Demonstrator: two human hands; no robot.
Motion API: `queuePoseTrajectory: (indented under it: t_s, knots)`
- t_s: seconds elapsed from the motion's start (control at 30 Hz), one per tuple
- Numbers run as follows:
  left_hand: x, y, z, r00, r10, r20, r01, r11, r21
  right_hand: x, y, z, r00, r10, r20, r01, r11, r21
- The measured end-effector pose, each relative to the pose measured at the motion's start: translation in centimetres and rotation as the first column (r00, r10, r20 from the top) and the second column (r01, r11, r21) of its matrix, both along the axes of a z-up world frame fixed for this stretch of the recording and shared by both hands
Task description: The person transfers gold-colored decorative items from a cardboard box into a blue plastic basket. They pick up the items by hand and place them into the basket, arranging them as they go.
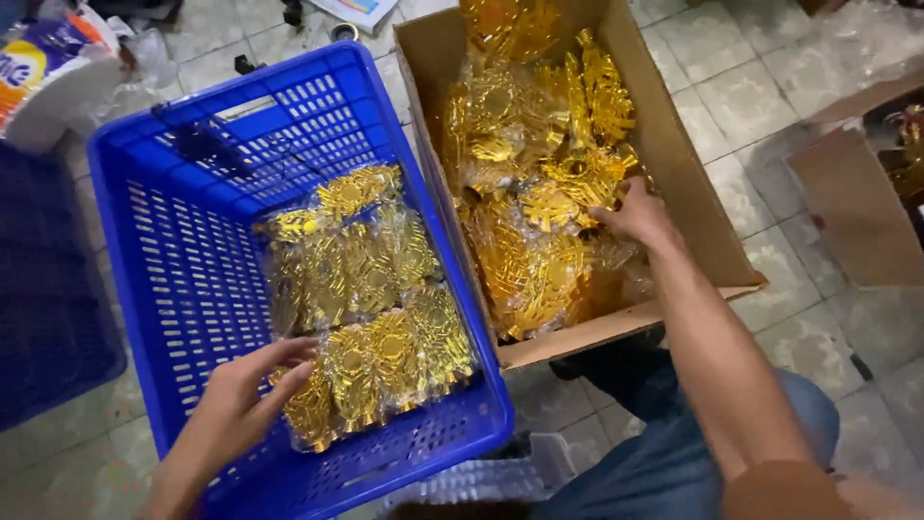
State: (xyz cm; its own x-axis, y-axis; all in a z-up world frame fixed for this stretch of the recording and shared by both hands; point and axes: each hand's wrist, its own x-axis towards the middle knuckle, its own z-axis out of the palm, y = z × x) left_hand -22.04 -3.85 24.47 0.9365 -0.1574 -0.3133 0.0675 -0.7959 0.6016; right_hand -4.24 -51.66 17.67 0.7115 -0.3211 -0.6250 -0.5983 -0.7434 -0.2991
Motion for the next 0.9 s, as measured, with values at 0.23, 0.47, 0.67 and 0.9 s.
queuePoseTrajectory:
  t_s: [0.23,0.47,0.67,0.9]
  knots:
    - [2.0,-1.2,-1.3,0.999,0.020,0.038,-0.018,0.999,-0.046,0.4,-0.3,-1.2,0.998,0.007,0.063,-0.007,1.000,-0.008]
    - [2.1,-1.5,-2.9,0.995,0.039,0.096,-0.033,0.997,-0.070,0.6,-0.5,6.2,0.896,0.155,0.417,-0.097,0.983,-0.157]
    - [2.6,-2.1,-2.6,0.981,0.115,0.158,-0.077,0.971,-0.227,-2.7,4.3,9.8,0.639,0.109,0.762,-0.303,0.946,0.118]
    - [2.7,-2.5,-2.7,0.874,0.304,-0.378,-0.485,0.567,-0.666,-6.8,15.3,11.3,0.866,0.272,0.420,-0.457,0.772,0.442]
